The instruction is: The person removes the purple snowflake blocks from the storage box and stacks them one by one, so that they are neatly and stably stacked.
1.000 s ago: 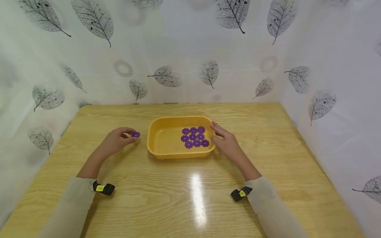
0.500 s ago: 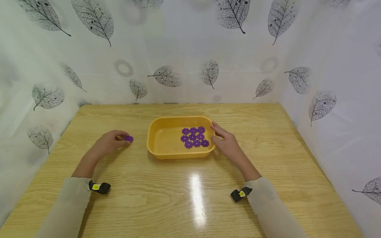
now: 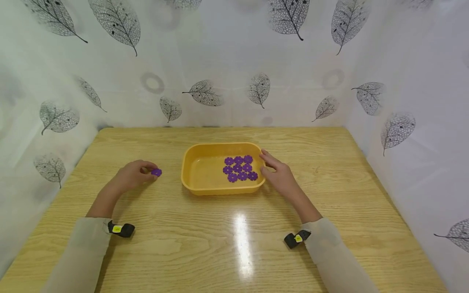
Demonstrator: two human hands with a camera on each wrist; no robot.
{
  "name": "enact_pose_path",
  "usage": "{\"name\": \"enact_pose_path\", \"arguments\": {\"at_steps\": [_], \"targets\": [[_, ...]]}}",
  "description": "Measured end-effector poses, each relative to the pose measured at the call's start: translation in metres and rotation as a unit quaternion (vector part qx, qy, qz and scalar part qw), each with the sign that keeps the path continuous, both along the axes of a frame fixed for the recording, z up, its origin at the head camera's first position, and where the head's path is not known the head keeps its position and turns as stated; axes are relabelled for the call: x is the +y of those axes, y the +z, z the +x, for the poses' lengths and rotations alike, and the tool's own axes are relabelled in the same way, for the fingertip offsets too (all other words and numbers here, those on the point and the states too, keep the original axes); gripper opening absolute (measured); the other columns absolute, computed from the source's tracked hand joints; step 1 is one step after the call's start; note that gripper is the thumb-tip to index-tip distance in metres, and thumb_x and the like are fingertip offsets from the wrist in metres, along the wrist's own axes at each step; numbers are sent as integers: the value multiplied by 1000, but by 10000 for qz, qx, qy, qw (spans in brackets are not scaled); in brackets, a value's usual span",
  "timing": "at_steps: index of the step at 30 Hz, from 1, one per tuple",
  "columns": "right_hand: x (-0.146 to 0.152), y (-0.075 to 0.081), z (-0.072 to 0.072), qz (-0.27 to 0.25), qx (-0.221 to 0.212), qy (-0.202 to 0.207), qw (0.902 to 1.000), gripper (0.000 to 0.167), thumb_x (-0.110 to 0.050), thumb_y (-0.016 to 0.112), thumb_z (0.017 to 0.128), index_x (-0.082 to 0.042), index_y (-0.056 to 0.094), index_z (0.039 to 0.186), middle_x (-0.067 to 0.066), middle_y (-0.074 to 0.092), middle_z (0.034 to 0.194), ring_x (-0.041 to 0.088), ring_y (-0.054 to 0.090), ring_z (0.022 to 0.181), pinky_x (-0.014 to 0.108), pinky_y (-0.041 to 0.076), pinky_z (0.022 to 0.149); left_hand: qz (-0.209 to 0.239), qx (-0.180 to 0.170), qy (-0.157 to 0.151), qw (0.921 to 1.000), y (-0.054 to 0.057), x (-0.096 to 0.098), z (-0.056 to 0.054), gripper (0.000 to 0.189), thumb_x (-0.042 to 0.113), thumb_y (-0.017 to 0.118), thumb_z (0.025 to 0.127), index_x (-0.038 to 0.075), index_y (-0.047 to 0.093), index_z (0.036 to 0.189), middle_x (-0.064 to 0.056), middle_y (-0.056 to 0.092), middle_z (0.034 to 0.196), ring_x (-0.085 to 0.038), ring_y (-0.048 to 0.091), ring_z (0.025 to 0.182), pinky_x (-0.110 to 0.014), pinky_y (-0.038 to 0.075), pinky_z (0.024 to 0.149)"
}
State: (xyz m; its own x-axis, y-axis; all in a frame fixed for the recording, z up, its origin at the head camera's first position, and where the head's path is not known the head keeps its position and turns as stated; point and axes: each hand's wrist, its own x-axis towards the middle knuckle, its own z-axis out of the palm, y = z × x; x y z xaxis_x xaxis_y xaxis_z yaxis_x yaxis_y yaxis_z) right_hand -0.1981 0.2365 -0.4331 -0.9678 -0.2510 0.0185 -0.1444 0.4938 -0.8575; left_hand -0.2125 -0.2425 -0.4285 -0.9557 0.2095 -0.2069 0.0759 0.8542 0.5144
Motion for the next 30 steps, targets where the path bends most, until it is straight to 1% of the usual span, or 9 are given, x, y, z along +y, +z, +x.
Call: {"name": "enact_pose_path", "arguments": {"at_steps": [5,15,21,24,26,30], "targets": [[0,0,-1,16,-32,-13,10000,53,-28,57,103,-15,43,153,-7,29,165,35,39,146,51,40,113,3,36,36,10000,-1,0,0,43,29,66,97,8,63,134,-18,68,124,-38,62,113,-62,36,94],[1,-2,-1,-21,-63,-9,10000,53,-29,56,103,-17,44,153,-8,29,165,33,36,148,51,38,115,-14,63,96,9999,-3,4,-1,48,33,64,99,6,60,138,-19,65,130,-40,58,121,-66,33,100],[2,-2,-1,2,-50,-14,10000,53,-30,56,103,-17,44,153,-8,28,165,33,36,148,51,37,115,90,67,92,9999,-3,4,-1,50,34,63,99,6,58,140,-19,64,133,-41,57,122,-67,32,103],[3,-2,-1,14,-50,-8,10000,53,-29,56,103,-17,44,153,-8,29,165,33,36,148,51,38,115,214,37,96,9997,-3,4,-1,50,32,63,99,5,56,141,-20,63,134,-41,57,123,-64,36,105],[2,-2,-1,15,-50,-7,10000,53,-29,56,103,-17,44,153,-8,29,165,34,37,147,51,38,114,364,-47,103,9993,-2,3,-1,50,29,63,100,4,54,142,-21,61,135,-41,57,124,-62,39,104],[2,-1,-1,33,-34,-22,10000,53,-31,56,103,-17,44,153,-8,29,164,34,38,147,50,39,114,736,-205,95,9970,3,5,-1,52,29,62,101,4,50,145,-21,57,139,-40,55,124,-55,47,98]]}}
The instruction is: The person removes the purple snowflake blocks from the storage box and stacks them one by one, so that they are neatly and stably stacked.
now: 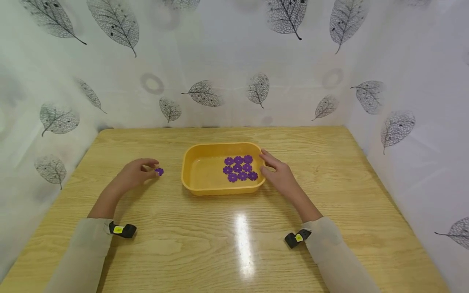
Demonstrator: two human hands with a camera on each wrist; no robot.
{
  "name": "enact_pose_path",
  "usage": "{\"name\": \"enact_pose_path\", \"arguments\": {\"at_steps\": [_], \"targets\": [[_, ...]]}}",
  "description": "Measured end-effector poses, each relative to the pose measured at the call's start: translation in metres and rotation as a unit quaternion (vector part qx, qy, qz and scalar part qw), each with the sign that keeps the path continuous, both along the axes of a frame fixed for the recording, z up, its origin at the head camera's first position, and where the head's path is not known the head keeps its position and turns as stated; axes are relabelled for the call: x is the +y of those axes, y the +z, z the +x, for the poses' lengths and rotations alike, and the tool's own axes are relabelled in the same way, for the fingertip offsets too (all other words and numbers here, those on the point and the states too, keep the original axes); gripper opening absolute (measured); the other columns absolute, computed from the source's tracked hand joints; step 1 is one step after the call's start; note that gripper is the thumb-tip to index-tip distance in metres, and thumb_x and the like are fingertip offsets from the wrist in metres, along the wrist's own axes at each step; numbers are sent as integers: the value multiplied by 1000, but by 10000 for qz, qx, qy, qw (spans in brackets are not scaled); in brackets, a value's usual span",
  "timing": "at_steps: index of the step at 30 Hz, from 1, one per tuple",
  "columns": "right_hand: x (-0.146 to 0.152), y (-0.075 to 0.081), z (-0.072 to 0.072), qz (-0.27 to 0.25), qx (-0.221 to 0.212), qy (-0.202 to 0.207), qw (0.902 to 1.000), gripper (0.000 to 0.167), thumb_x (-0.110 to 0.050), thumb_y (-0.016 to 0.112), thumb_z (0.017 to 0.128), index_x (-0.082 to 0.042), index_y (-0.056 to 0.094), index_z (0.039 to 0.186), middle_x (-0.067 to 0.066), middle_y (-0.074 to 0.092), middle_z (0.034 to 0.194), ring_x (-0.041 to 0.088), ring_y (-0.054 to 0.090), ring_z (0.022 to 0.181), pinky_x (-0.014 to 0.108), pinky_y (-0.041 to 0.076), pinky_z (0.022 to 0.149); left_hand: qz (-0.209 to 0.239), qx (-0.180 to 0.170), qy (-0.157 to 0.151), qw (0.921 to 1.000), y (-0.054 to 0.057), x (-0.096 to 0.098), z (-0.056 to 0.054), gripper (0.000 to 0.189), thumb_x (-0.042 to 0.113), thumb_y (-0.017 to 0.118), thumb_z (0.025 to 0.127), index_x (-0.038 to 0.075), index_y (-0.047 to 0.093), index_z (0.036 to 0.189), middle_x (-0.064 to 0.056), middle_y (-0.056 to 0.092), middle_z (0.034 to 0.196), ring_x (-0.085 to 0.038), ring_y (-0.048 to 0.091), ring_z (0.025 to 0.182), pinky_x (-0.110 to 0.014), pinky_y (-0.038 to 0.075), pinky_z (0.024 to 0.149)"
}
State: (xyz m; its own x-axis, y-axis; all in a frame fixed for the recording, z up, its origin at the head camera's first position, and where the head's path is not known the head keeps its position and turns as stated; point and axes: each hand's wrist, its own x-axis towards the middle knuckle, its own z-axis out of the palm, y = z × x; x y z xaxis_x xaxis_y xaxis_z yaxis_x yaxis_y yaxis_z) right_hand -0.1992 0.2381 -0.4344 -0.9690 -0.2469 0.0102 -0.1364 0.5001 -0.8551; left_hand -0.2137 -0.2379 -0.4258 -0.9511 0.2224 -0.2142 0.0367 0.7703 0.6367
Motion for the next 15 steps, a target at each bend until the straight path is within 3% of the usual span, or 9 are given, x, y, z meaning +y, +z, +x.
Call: {"name": "enact_pose_path", "arguments": {"at_steps": [5,9,15], "targets": [[-1,1,-1,9,64,22,10000,53,-30,57,103,-17,45,153,-7,30,164,34,39,146,50,40,114,426,116,-38,9990,10,10,-1,53,33,62,101,7,51,145,-19,56,139,-32,63,111,-44,54,86],[-1,2,0,18,93,42,9999,53,-28,56,103,-16,44,153,-6,30,164,34,40,145,49,40,113,771,198,-57,9968,21,26,-2,51,30,64,100,6,53,144,-19,58,137,-30,65,99,-42,57,80],[-1,3,2,20,59,16,10000,53,-29,56,103,-17,44,153,-7,30,164,33,39,146,49,39,114,900,329,-279,9950,37,60,-9,47,31,67,98,10,57,140,-13,59,136,-30,58,102,-38,56,77]]}}
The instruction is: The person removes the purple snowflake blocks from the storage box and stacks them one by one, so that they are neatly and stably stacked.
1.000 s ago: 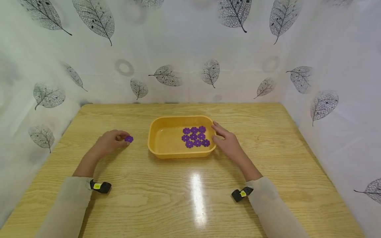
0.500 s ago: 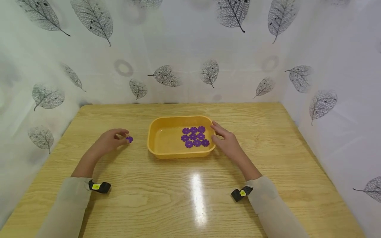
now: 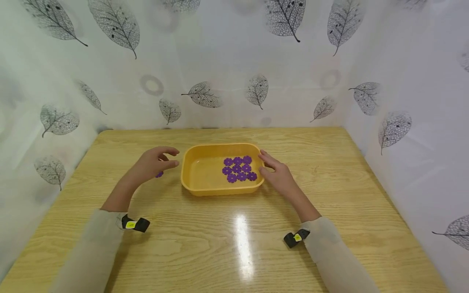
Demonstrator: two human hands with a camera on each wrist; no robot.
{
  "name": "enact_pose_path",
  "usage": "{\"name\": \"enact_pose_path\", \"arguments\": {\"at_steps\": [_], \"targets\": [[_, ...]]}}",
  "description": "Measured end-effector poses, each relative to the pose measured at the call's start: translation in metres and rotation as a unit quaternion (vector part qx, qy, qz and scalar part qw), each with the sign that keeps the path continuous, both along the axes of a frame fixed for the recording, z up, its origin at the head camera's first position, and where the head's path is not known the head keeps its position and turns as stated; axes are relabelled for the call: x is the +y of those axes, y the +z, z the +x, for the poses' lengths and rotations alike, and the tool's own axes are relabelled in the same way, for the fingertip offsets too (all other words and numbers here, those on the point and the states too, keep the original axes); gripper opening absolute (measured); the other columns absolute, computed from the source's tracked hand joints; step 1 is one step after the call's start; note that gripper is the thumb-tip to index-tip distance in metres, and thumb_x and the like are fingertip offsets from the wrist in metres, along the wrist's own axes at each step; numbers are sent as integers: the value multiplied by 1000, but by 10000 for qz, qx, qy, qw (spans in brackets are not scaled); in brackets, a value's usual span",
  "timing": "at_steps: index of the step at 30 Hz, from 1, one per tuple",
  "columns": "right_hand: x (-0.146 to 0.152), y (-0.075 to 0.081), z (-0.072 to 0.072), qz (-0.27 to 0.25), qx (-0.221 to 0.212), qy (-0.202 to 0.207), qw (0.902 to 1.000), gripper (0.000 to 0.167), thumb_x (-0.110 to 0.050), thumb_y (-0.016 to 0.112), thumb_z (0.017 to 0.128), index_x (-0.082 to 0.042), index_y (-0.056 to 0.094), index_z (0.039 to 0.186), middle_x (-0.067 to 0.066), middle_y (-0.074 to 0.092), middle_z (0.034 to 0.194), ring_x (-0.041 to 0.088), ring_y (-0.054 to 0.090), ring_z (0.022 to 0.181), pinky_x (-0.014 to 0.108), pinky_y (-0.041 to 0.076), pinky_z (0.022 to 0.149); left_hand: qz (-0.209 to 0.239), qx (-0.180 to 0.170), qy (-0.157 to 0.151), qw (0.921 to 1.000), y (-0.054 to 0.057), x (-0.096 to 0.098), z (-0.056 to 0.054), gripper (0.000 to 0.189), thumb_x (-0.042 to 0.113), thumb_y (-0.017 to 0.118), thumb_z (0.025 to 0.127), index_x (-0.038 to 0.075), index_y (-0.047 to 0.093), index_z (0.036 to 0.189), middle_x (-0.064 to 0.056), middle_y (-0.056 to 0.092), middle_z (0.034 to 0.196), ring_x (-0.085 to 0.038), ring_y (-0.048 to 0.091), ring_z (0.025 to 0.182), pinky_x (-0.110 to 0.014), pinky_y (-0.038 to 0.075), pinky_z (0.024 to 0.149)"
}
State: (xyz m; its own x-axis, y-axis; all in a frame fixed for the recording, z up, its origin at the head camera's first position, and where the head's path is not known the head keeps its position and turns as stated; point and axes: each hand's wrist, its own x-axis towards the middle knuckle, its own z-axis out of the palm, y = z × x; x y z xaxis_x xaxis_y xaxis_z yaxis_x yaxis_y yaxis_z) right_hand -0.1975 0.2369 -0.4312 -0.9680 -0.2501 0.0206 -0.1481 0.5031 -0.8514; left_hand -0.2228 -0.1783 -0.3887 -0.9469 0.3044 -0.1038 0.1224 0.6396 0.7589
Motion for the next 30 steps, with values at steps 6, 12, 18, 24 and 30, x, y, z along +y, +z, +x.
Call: {"name": "enact_pose_path", "arguments": {"at_steps": [6,12,18,24,30], "targets": [[1,-1,-1,-38,3,17,10000,53,-30,56,103,-17,43,153,-8,30,164,33,38,147,49,40,113,83,183,-409,9990,4,38,-9,46,29,69,97,9,60,137,-12,61,135,-28,57,103,-38,53,82],[2,-1,-1,-55,-16,13,10000,53,-28,56,103,-17,44,153,-6,30,164,35,40,145,50,41,112,-57,162,-713,9973,-6,73,-16,43,25,68,97,7,61,135,-13,60,136,-26,57,102,-39,52,87],[1,-2,-1,-45,20,23,10000,53,-29,57,103,-16,44,153,-3,30,165,38,42,143,53,41,112,-415,421,-816,9949,-16,94,-20,40,24,69,96,9,64,132,-10,65,132,-24,60,100,-40,51,90],[0,-1,0,-6,-36,-22,10000,54,-30,56,103,-17,43,154,-6,29,165,37,40,144,53,41,111,-456,375,-667,9960,-16,99,-23,38,24,69,97,10,65,131,-7,66,129,-24,60,105,-42,51,93],[1,-2,1,-18,7,11,10000,55,-31,57,103,-14,42,154,-3,28,166,37,39,145,53,40,112,-616,388,-936,9929,-19,107,-31,40,27,69,97,10,65,133,-8,66,131,-26,61,114,-43,49,101]]}}
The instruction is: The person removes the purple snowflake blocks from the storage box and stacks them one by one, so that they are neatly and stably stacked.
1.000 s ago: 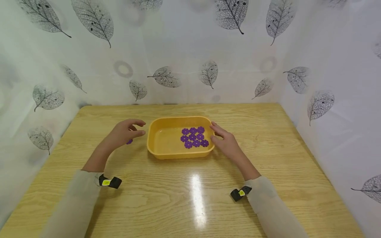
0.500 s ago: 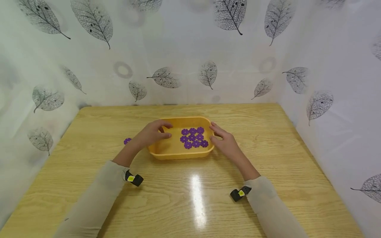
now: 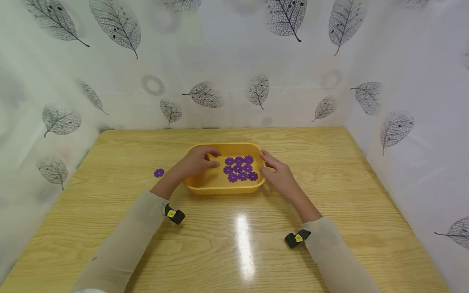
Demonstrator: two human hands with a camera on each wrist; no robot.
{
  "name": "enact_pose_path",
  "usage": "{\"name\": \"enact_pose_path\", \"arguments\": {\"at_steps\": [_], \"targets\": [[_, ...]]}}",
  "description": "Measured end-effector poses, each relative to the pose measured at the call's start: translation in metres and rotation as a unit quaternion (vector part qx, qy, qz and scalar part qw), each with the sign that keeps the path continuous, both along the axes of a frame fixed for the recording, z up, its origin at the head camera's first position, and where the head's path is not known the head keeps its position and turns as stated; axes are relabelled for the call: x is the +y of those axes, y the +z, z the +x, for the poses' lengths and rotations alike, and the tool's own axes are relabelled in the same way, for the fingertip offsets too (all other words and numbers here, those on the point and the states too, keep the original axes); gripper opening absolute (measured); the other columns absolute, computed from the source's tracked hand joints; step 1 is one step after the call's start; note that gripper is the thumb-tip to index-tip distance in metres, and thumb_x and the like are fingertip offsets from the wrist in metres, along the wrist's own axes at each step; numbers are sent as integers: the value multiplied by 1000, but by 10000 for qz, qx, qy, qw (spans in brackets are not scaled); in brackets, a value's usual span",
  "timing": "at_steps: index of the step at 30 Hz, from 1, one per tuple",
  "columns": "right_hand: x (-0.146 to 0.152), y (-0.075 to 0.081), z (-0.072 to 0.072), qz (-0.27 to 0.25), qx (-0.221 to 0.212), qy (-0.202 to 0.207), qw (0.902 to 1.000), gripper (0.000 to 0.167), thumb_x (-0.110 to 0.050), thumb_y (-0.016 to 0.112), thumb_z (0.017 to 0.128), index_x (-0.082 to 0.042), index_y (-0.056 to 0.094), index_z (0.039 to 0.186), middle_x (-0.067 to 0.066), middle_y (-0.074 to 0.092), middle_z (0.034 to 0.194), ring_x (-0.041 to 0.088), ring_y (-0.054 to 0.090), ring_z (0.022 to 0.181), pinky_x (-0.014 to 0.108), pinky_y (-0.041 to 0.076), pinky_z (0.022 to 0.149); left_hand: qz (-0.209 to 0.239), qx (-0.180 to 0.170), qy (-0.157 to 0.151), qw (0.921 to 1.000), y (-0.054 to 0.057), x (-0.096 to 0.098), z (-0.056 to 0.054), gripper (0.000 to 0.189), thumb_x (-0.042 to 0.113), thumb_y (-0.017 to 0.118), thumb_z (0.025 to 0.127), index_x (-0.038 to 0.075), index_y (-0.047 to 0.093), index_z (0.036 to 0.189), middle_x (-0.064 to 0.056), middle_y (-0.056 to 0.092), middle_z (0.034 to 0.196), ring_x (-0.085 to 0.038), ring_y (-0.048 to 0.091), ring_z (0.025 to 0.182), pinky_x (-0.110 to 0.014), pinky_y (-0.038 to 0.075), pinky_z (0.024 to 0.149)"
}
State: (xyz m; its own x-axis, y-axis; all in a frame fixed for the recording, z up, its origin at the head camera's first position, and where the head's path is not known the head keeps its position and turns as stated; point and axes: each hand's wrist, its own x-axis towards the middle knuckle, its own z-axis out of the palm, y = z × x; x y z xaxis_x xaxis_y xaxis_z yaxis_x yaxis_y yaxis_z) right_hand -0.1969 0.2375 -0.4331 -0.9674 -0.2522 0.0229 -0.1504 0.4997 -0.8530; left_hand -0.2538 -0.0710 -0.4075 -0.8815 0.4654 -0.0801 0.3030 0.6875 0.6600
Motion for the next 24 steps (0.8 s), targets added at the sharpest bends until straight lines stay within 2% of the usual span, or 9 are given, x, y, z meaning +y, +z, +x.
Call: {"name": "enact_pose_path", "arguments": {"at_steps": [8,16,18,24], "targets": [[0,-1,-1,-28,43,16,10000,54,-30,56,104,-13,43,154,-2,29,165,36,38,146,51,39,113,35,-414,-243,9988,-12,14,-8,36,20,71,95,8,67,128,-7,67,125,-23,61,112,-40,50,100],[0,0,-1,-69,2,20,10000,54,-27,56,104,-13,42,154,-2,27,166,37,37,146,53,40,112,99,-815,-490,9954,-18,19,-8,36,17,72,94,7,66,128,-7,66,126,-25,58,119,-42,46,107],[0,-1,0,-78,-4,19,10000,54,-25,56,104,-13,42,154,-2,26,166,37,37,146,53,40,112,32,-835,-544,9950,-20,20,-8,37,18,73,94,8,66,129,-7,65,126,-26,58,120,-43,46,108],[0,1,0,-50,-38,14,10000,55,-29,57,104,-13,42,154,-5,27,166,37,37,146,53,41,111,-340,-568,-654,9957,-24,22,-10,40,22,74,93,12,66,130,-4,65,127,-23,59,120,-40,46,107]]}}
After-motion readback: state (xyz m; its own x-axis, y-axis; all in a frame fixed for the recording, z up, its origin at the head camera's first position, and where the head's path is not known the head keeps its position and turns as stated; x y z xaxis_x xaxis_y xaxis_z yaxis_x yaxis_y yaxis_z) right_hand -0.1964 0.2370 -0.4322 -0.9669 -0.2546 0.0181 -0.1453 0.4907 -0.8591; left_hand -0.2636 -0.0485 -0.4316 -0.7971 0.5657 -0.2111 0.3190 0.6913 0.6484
